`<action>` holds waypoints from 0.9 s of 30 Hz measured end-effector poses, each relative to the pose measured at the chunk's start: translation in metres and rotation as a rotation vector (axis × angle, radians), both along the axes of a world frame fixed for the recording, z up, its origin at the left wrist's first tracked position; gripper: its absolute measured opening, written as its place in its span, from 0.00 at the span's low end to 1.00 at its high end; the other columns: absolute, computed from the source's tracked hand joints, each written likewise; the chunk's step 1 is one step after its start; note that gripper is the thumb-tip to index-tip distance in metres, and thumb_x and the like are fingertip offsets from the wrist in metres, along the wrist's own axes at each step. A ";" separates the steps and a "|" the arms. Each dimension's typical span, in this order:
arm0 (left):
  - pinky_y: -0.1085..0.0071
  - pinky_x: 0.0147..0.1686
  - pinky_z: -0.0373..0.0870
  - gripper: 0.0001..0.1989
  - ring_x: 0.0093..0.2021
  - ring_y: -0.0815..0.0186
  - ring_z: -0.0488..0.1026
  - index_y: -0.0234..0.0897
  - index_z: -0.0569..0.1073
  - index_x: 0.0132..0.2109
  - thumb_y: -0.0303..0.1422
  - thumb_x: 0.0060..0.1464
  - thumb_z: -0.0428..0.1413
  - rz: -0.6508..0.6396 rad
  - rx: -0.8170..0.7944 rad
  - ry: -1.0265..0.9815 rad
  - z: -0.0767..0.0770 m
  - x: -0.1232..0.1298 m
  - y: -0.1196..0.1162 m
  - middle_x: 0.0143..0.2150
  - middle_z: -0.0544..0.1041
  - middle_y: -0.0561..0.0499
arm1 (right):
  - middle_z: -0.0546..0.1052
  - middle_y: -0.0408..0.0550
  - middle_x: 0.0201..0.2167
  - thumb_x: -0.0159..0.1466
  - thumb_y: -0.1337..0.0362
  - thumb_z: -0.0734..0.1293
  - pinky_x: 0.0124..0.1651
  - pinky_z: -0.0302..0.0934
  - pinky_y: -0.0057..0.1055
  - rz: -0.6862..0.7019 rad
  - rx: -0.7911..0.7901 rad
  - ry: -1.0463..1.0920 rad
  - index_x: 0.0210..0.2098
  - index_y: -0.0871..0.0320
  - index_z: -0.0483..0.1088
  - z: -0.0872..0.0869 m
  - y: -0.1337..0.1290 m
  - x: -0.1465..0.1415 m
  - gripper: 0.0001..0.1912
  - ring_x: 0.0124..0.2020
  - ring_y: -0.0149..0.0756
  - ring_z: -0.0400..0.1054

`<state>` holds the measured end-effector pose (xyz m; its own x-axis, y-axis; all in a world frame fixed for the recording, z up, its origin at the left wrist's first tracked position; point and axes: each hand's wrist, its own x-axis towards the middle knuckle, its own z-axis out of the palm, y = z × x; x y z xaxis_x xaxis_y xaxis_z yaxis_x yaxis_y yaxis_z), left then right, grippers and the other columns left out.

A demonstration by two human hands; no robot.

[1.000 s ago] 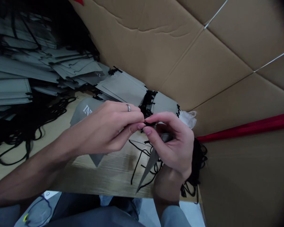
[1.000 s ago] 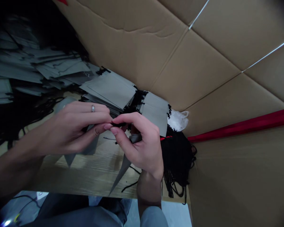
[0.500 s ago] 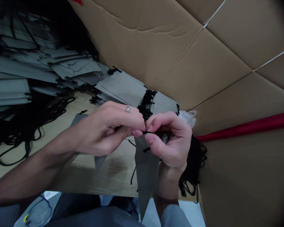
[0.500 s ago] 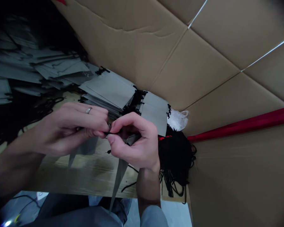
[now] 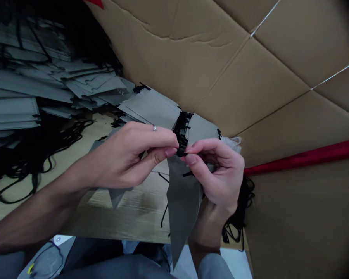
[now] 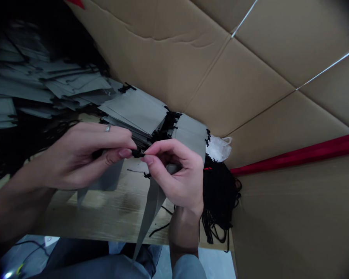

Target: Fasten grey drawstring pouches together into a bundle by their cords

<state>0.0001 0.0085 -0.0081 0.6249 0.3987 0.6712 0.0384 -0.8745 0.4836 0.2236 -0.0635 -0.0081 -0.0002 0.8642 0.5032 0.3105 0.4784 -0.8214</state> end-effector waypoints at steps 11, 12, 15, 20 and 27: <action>0.71 0.26 0.58 0.12 0.23 0.72 0.60 0.40 0.70 0.36 0.24 0.72 0.53 0.045 -0.057 0.022 0.000 -0.004 0.004 0.25 0.65 0.59 | 0.84 0.41 0.34 0.71 0.66 0.78 0.28 0.69 0.28 -0.052 0.029 -0.054 0.41 0.52 0.82 0.003 0.001 0.000 0.02 0.28 0.30 0.75; 0.71 0.25 0.57 0.13 0.23 0.72 0.58 0.40 0.70 0.36 0.26 0.73 0.53 0.046 -0.083 0.034 0.001 -0.005 0.003 0.24 0.63 0.59 | 0.83 0.41 0.34 0.73 0.64 0.77 0.28 0.69 0.28 -0.070 0.034 -0.063 0.42 0.52 0.82 0.002 0.001 -0.001 0.01 0.29 0.30 0.75; 0.73 0.26 0.59 0.13 0.23 0.72 0.61 0.40 0.72 0.37 0.28 0.75 0.53 0.013 -0.116 0.062 0.002 -0.003 0.002 0.25 0.66 0.59 | 0.80 0.40 0.35 0.76 0.61 0.75 0.30 0.69 0.28 -0.128 0.055 -0.056 0.45 0.51 0.80 0.000 0.003 -0.006 0.02 0.31 0.30 0.74; 0.72 0.29 0.63 0.11 0.26 0.70 0.69 0.40 0.73 0.40 0.27 0.74 0.52 -0.034 -0.102 0.053 -0.004 0.001 0.005 0.30 0.76 0.55 | 0.73 0.38 0.30 0.79 0.60 0.72 0.31 0.65 0.32 -0.142 0.049 -0.009 0.49 0.48 0.73 -0.003 0.001 -0.016 0.03 0.28 0.31 0.68; 0.73 0.31 0.64 0.10 0.27 0.71 0.68 0.39 0.73 0.41 0.22 0.72 0.52 -0.037 -0.046 0.026 -0.007 0.005 0.004 0.31 0.75 0.56 | 0.71 0.40 0.32 0.83 0.60 0.66 0.33 0.66 0.34 -0.186 0.044 0.024 0.49 0.49 0.72 -0.006 0.001 -0.019 0.03 0.31 0.33 0.69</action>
<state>0.0048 0.0123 -0.0148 0.6564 0.4051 0.6365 0.0198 -0.8526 0.5222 0.2045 -0.0622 -0.0138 0.1695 0.8255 0.5383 0.3773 0.4502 -0.8093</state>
